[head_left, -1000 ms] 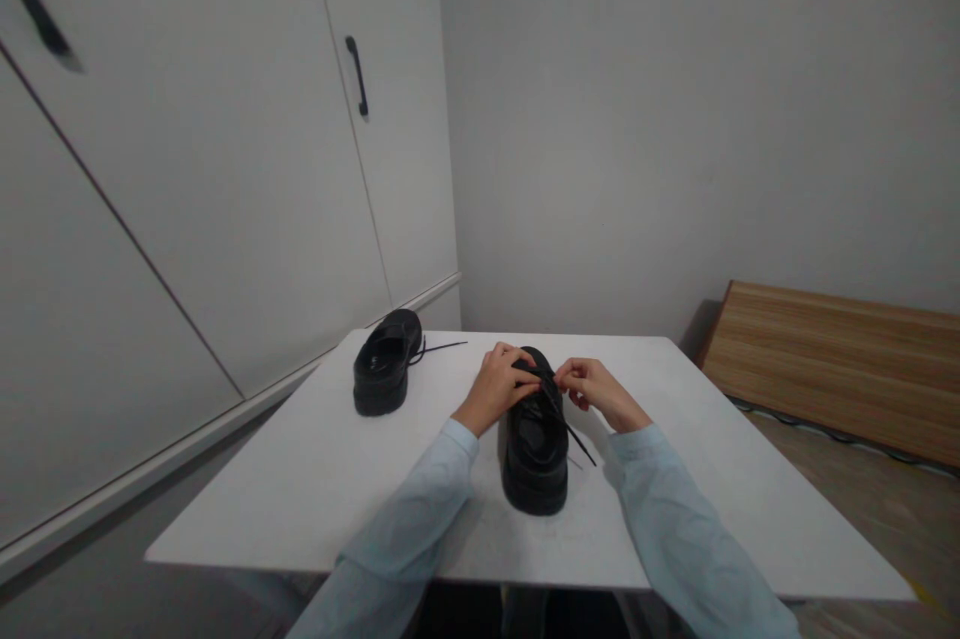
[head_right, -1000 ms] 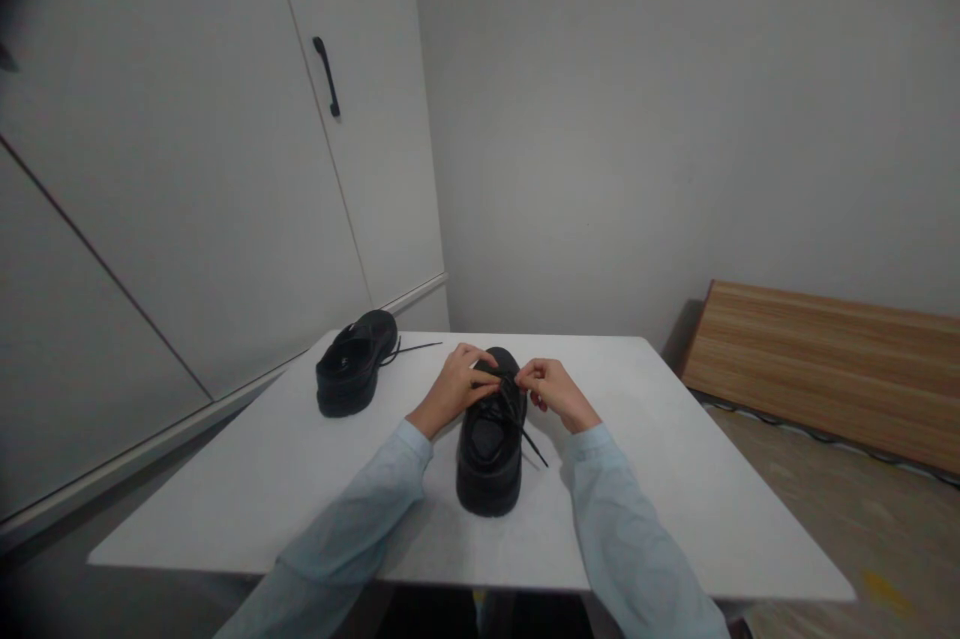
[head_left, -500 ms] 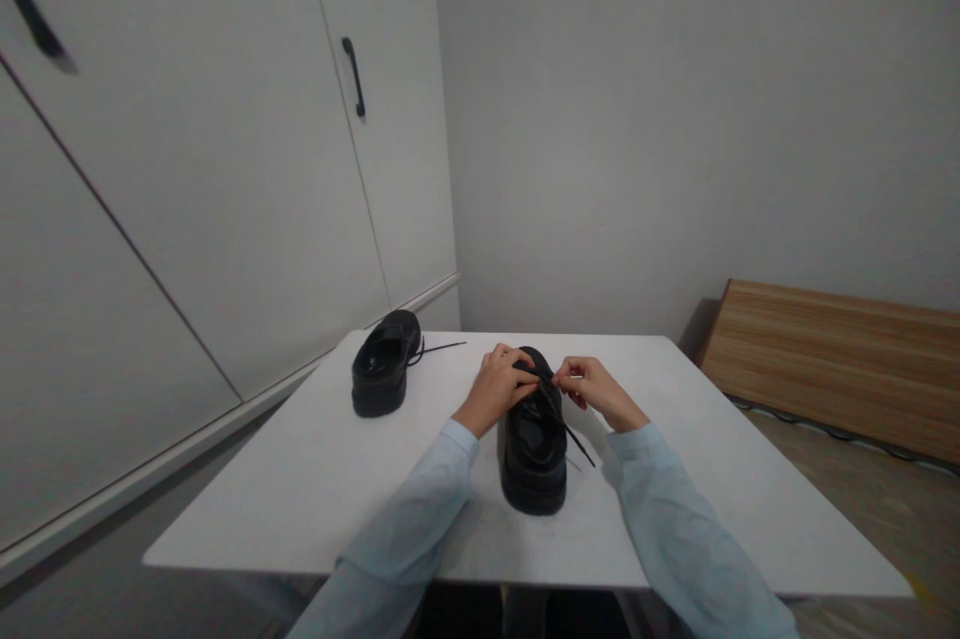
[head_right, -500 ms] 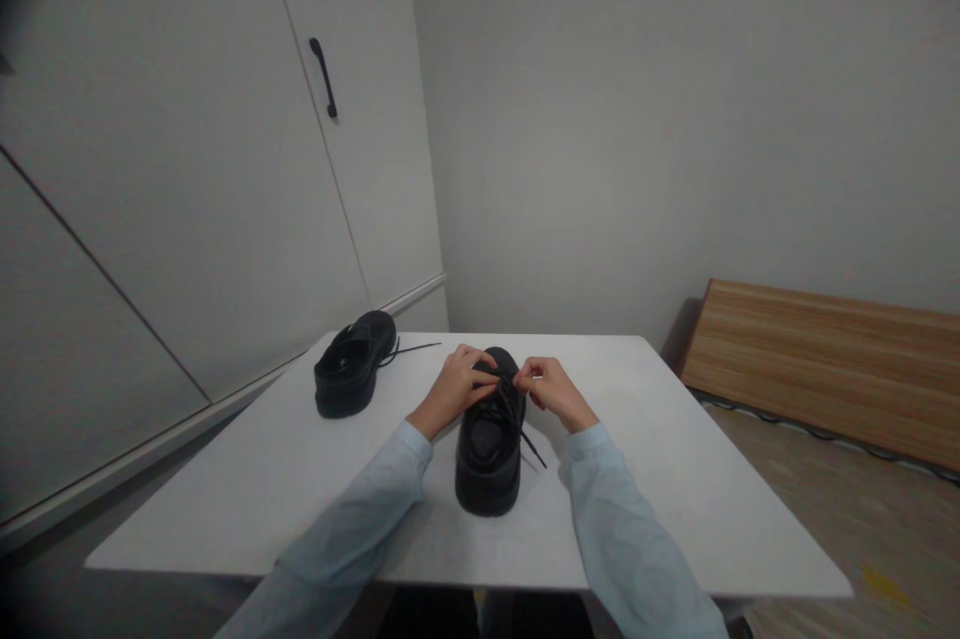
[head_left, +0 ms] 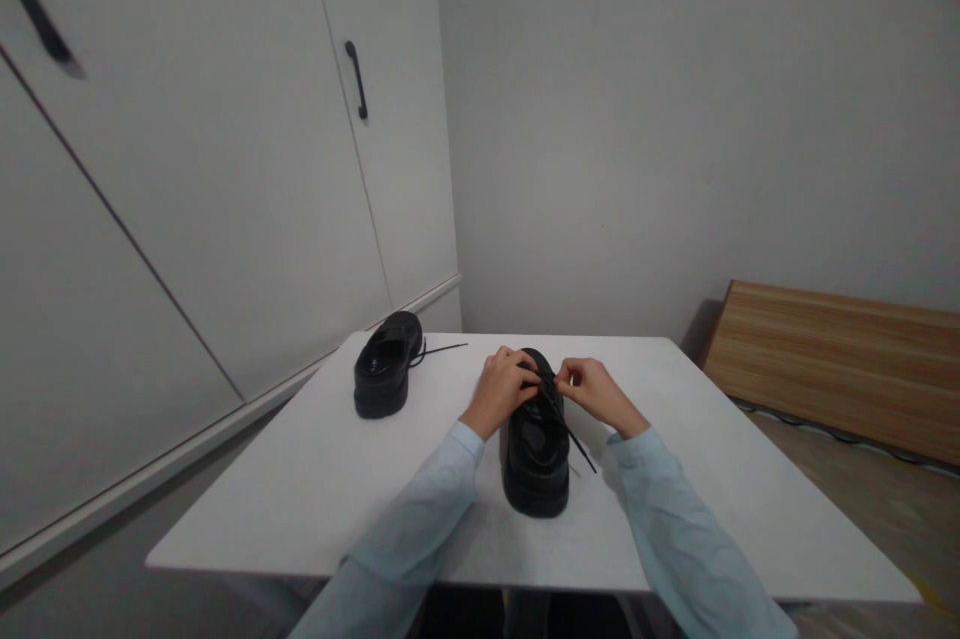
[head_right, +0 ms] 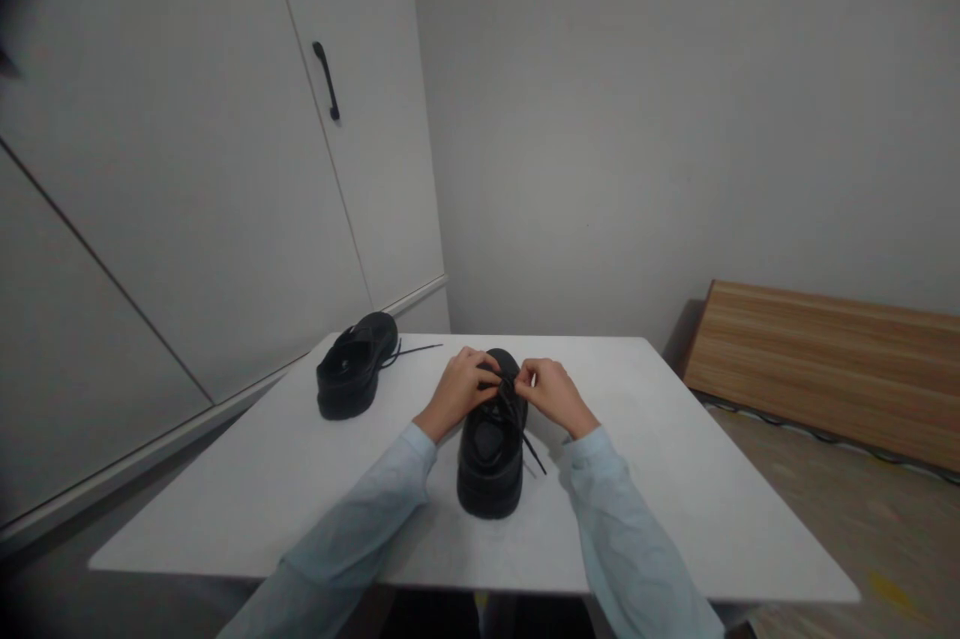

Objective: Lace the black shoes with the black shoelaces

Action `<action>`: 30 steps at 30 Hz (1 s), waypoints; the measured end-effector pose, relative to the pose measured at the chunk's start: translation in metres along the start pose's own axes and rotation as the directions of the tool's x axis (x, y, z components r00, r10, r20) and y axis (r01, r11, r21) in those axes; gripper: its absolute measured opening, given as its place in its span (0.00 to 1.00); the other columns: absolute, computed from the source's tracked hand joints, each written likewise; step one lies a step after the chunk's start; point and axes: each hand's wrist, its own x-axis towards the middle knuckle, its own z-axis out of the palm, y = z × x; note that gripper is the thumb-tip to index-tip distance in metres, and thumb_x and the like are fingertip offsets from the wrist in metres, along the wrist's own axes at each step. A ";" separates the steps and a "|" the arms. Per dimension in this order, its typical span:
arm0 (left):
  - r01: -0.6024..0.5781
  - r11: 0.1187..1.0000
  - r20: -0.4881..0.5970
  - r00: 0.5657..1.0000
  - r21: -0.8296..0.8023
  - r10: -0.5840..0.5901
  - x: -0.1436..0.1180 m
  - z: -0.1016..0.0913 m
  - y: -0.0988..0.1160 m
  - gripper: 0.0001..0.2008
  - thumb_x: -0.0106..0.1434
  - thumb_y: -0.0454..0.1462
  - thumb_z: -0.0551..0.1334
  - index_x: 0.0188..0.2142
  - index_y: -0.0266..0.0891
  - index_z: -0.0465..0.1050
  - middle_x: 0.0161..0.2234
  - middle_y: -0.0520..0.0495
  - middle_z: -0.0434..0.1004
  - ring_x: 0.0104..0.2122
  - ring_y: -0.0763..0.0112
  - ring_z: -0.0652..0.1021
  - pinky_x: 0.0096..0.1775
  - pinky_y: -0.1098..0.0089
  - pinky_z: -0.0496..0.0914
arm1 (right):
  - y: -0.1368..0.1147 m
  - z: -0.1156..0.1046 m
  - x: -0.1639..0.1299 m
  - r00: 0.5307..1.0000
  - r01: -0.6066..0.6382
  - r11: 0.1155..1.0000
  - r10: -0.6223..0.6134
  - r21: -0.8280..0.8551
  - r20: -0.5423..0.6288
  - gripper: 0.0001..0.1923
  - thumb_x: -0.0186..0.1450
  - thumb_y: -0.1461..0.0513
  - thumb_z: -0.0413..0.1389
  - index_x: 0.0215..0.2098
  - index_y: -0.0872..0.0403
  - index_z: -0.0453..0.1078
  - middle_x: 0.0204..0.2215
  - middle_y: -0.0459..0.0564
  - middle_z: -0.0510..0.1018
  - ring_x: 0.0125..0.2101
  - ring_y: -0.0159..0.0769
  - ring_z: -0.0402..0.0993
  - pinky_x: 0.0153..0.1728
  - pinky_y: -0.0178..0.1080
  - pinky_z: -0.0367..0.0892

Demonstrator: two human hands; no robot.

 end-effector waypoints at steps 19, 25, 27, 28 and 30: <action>0.044 0.999 0.005 0.999 -0.020 -0.044 0.004 0.002 0.003 0.03 0.54 0.38 0.66 0.30 0.42 0.77 0.39 0.48 0.75 0.42 0.62 0.69 0.41 0.63 0.63 | 0.000 -0.011 -0.001 0.992 0.098 0.989 -0.088 -0.113 0.090 0.12 0.58 0.61 0.52 0.22 0.56 0.75 0.19 0.47 0.76 0.22 0.31 0.67 0.27 0.33 0.59; -0.018 1.000 -0.009 1.000 0.011 0.019 0.002 -0.006 0.003 0.04 0.58 0.38 0.63 0.34 0.41 0.74 0.42 0.48 0.71 0.45 0.63 0.67 0.44 0.63 0.62 | 0.002 -0.001 0.002 0.997 0.062 0.995 -0.066 -0.079 -0.050 0.13 0.61 0.57 0.51 0.24 0.55 0.70 0.21 0.46 0.75 0.23 0.32 0.67 0.28 0.34 0.59; -0.017 0.999 -0.013 1.000 0.029 0.018 0.001 -0.006 0.003 0.05 0.60 0.38 0.61 0.36 0.41 0.72 0.42 0.46 0.70 0.44 0.63 0.67 0.44 0.63 0.63 | 0.002 0.001 0.003 0.995 0.071 0.997 -0.073 -0.027 -0.068 0.12 0.62 0.57 0.51 0.26 0.55 0.70 0.23 0.47 0.75 0.24 0.31 0.67 0.28 0.33 0.60; -0.011 0.999 -0.019 1.000 0.034 0.012 0.001 -0.006 0.004 0.06 0.61 0.38 0.60 0.37 0.40 0.71 0.42 0.46 0.70 0.44 0.63 0.68 0.44 0.63 0.63 | 0.001 0.002 0.003 0.995 0.072 0.997 -0.072 -0.001 -0.073 0.11 0.62 0.57 0.51 0.27 0.55 0.70 0.24 0.47 0.75 0.24 0.31 0.67 0.27 0.33 0.61; 0.008 1.000 -0.041 0.999 0.022 -0.007 0.000 -0.005 0.004 0.05 0.62 0.37 0.58 0.37 0.39 0.69 0.40 0.45 0.70 0.43 0.63 0.68 0.44 0.63 0.63 | 0.000 0.004 0.003 0.995 0.062 0.997 -0.058 0.052 -0.076 0.11 0.62 0.56 0.51 0.29 0.55 0.70 0.25 0.47 0.75 0.23 0.31 0.67 0.26 0.33 0.61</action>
